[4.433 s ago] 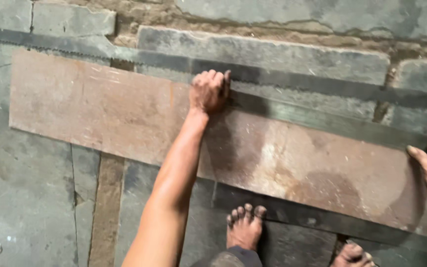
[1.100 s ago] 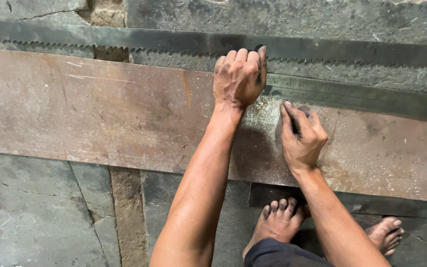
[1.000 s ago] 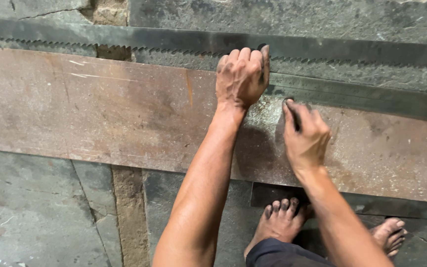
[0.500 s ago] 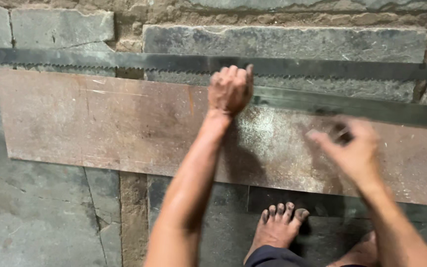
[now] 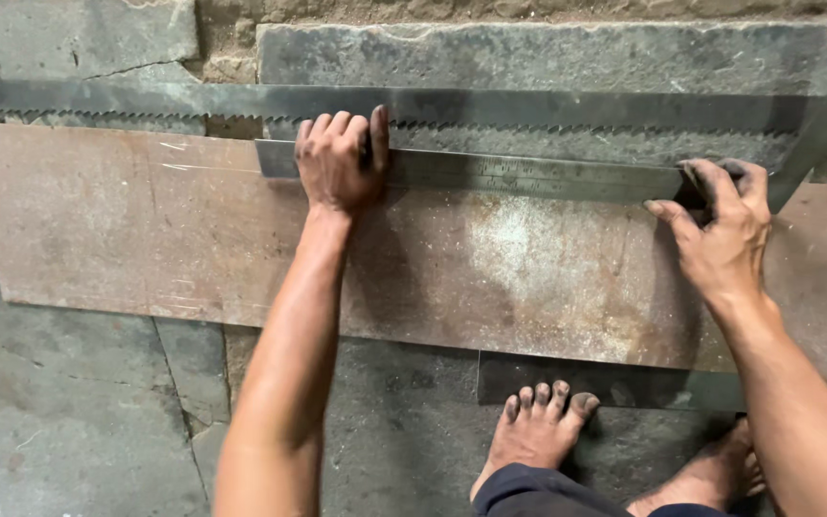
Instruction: The person uses a framing square and a marking tool to draw lines on a metal sheet placed on the floor.
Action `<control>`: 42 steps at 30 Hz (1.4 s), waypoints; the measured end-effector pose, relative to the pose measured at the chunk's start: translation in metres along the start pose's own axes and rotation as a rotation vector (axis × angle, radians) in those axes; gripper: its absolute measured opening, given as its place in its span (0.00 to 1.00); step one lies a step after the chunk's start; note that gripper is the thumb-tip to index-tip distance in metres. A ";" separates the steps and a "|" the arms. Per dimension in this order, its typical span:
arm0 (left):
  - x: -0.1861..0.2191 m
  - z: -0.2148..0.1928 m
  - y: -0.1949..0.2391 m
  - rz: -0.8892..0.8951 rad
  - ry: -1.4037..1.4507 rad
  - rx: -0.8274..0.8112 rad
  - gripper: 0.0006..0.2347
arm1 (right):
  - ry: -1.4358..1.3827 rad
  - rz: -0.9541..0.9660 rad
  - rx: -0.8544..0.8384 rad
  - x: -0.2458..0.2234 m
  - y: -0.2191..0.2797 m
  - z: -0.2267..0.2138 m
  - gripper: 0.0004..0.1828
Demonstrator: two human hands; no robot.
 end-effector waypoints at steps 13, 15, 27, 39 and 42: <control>0.010 -0.013 -0.007 -0.097 0.077 0.066 0.19 | 0.075 -0.052 -0.056 -0.006 -0.001 0.000 0.28; 0.011 -0.012 -0.006 -0.094 0.061 0.077 0.19 | 0.111 -0.089 -0.033 -0.013 -0.002 -0.003 0.30; 0.001 0.002 -0.005 -0.098 0.029 0.048 0.21 | -0.250 0.096 0.046 -0.134 0.018 0.084 0.12; 0.006 -0.003 -0.005 -0.096 0.052 0.087 0.19 | -0.147 -0.059 0.163 -0.148 0.007 0.102 0.10; 0.007 -0.004 -0.004 -0.088 0.055 0.127 0.18 | -0.051 0.076 -0.128 -0.144 -0.006 0.096 0.11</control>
Point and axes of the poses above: each hand's wrist, its own y-axis away from the middle knuckle, its own z-axis out of the palm, x = y × z, the point moved 1 cm from there along -y, towards the middle knuckle, and after that the axes turned 10 degrees about -z, right-handed, at the moved point
